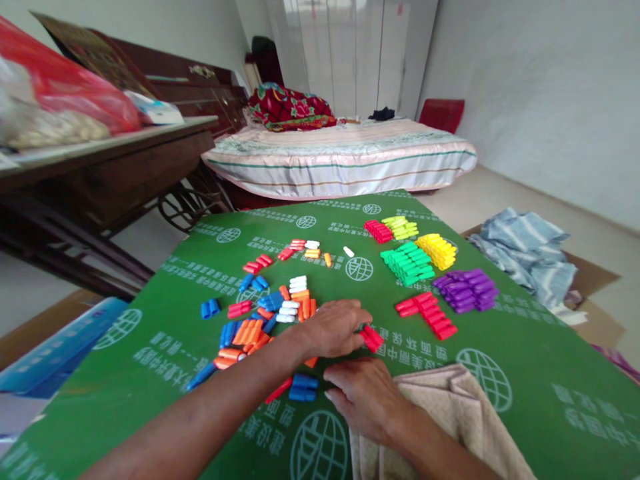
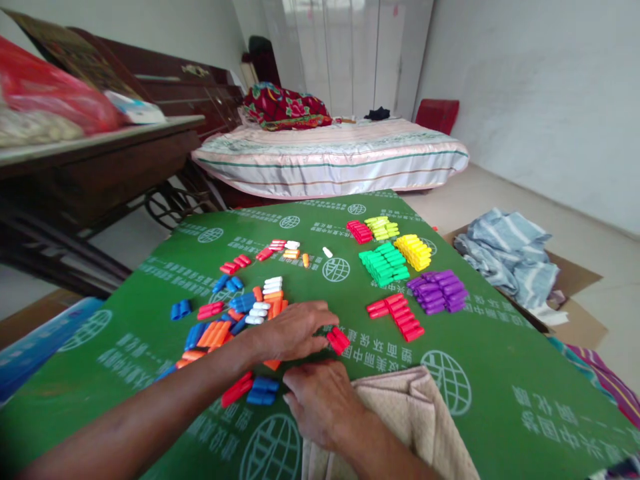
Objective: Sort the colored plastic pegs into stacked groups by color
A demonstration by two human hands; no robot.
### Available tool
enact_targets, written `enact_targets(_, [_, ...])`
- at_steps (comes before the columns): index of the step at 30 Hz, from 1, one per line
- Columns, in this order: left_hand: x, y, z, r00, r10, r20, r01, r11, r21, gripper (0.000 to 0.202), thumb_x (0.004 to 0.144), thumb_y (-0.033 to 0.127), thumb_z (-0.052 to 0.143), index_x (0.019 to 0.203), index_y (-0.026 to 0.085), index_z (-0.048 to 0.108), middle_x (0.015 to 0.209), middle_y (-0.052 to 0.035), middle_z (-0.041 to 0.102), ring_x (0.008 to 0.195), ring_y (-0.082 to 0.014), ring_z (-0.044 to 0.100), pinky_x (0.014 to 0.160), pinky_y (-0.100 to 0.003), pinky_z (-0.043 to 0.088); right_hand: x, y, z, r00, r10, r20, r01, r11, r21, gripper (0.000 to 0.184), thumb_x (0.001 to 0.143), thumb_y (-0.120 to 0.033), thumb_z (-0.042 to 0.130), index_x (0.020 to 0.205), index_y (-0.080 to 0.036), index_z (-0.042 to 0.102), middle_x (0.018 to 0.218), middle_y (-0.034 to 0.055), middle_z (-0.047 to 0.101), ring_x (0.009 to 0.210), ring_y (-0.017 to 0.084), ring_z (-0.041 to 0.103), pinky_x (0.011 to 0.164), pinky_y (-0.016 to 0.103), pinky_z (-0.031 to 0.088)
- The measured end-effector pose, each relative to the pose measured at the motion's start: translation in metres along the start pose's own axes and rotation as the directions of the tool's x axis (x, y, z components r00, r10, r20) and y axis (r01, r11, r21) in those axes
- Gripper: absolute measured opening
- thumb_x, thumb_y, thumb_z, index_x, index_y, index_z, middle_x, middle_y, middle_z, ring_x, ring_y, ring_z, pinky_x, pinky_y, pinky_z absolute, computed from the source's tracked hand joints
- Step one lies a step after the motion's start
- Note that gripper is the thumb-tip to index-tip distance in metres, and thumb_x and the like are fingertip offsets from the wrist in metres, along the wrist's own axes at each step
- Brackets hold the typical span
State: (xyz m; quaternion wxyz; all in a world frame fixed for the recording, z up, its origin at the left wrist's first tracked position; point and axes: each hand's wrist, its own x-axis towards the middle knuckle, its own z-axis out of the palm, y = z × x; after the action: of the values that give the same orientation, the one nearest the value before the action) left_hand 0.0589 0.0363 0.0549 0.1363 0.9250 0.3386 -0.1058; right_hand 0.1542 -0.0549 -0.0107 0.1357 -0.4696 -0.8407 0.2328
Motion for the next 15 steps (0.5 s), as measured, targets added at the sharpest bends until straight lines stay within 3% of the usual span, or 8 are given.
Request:
enact_targets(4, [0.001, 0.003, 0.007, 0.995, 0.1, 0.01, -0.1, 0.995, 0.011, 0.015, 0.077, 0.017, 0.051, 0.087, 0.024, 0.06, 0.097, -0.0019, 0.062, 0.093, -0.0177, 0.061, 0.075, -0.026, 0.047, 0.0, -0.001, 0.0, 1.0, 0.009, 0.007, -0.009, 1.0, -0.021, 0.012, 0.084, -0.029, 0.051, 0.083, -0.023, 0.062, 0.087, 0.0002, 0.07, 0.08, 0.018, 0.064, 0.068, 0.026, 0.042])
enact_targets(8, [0.007, 0.007, 0.014, 0.992, 0.123, -0.011, -0.122, 0.992, 0.039, 0.008, 0.081, 0.022, 0.05, 0.084, 0.021, 0.058, 0.091, -0.0036, 0.062, 0.086, -0.0191, 0.061, 0.069, -0.027, 0.047, 0.001, -0.002, -0.002, 1.0, 0.01, 0.006, -0.009, 0.999, -0.037, 0.014, 0.084, -0.031, 0.051, 0.082, -0.023, 0.062, 0.085, 0.0009, 0.07, 0.078, 0.018, 0.064, 0.065, 0.026, 0.042])
enact_targets(15, [0.023, 0.015, 0.016, 0.982, 0.187, -0.036, -0.184, 0.98, 0.073, 0.013, 0.082, 0.033, 0.053, 0.083, 0.021, 0.059, 0.089, -0.0028, 0.063, 0.083, -0.0193, 0.062, 0.066, -0.027, 0.046, 0.0, -0.001, 0.0, 1.0, 0.0, -0.01, 0.0, 1.0, 0.0, 0.013, 0.083, -0.03, 0.053, 0.089, -0.023, 0.063, 0.093, 0.0017, 0.071, 0.085, 0.021, 0.065, 0.068, 0.029, 0.045])
